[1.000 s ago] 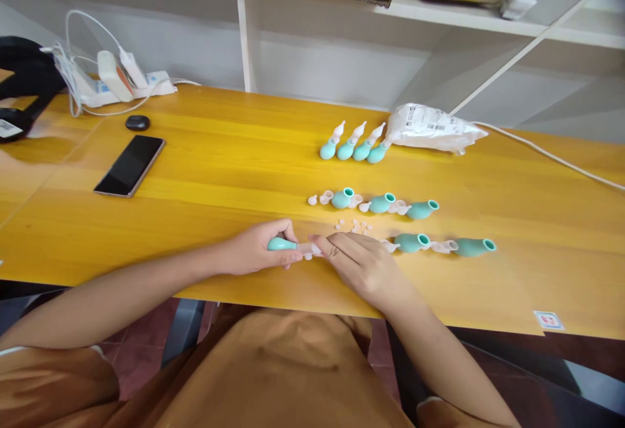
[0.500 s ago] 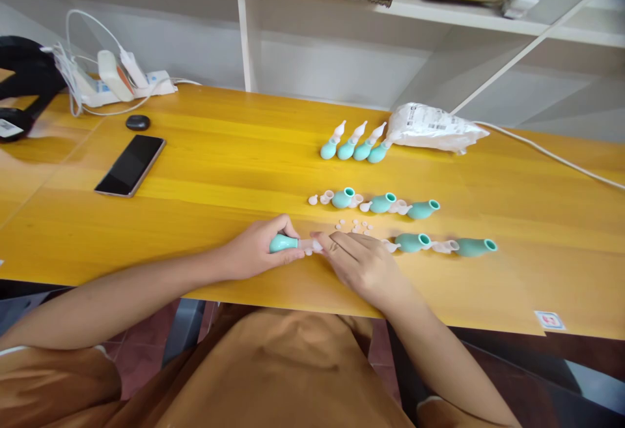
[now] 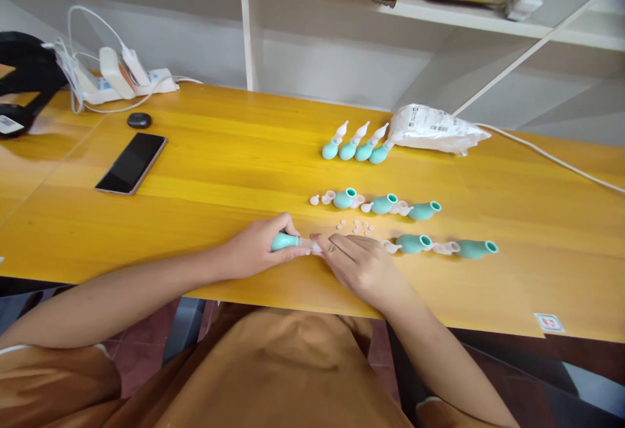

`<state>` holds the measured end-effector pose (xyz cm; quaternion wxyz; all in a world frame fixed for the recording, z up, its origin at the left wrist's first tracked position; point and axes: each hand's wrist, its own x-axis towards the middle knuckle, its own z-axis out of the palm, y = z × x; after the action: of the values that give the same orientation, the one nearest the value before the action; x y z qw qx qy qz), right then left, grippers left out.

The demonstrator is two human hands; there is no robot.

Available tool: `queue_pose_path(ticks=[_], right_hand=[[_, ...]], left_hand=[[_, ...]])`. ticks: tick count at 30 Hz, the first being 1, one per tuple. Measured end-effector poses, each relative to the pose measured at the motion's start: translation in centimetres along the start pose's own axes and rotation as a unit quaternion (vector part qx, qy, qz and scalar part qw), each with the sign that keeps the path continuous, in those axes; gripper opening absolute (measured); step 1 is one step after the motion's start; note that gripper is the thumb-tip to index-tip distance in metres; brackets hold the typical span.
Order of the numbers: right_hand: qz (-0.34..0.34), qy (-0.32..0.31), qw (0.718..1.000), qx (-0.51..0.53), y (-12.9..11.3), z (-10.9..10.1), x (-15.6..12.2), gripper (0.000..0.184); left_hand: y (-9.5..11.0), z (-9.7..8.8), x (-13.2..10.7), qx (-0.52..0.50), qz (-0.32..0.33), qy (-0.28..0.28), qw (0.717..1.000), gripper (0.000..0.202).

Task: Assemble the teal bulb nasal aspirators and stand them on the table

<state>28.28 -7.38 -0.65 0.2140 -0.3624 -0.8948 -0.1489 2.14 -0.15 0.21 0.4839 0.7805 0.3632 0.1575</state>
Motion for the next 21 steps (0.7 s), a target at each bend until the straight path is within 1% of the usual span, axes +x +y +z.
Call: queue_pose_path(ticks=[4,9,15,21], right_hand=[[-0.004,-0.011,1.000,0.009,0.04,-0.10,0.12,0.017],[-0.006,-0.003,1.000,0.019,0.09,-0.19,0.17,0.022],[-0.011,-0.002,1.000,0.014,0.04,-0.29,0.30,0.017],[-0.014,-0.007,1.000,0.017,0.07,-0.29,0.15,0.018]], left_hand=[[0.13,-0.20,0.05,0.024,0.008,-0.012,1.000,0.046],[0.32,-0.28,0.13,0.045,0.019,-0.022,0.999,0.049],[0.18,-0.42,0.17,0.062,0.029,-0.035,0.997,0.043],[-0.03,-0.36,0.01,0.095,0.028,-0.051,0.994,0.038]])
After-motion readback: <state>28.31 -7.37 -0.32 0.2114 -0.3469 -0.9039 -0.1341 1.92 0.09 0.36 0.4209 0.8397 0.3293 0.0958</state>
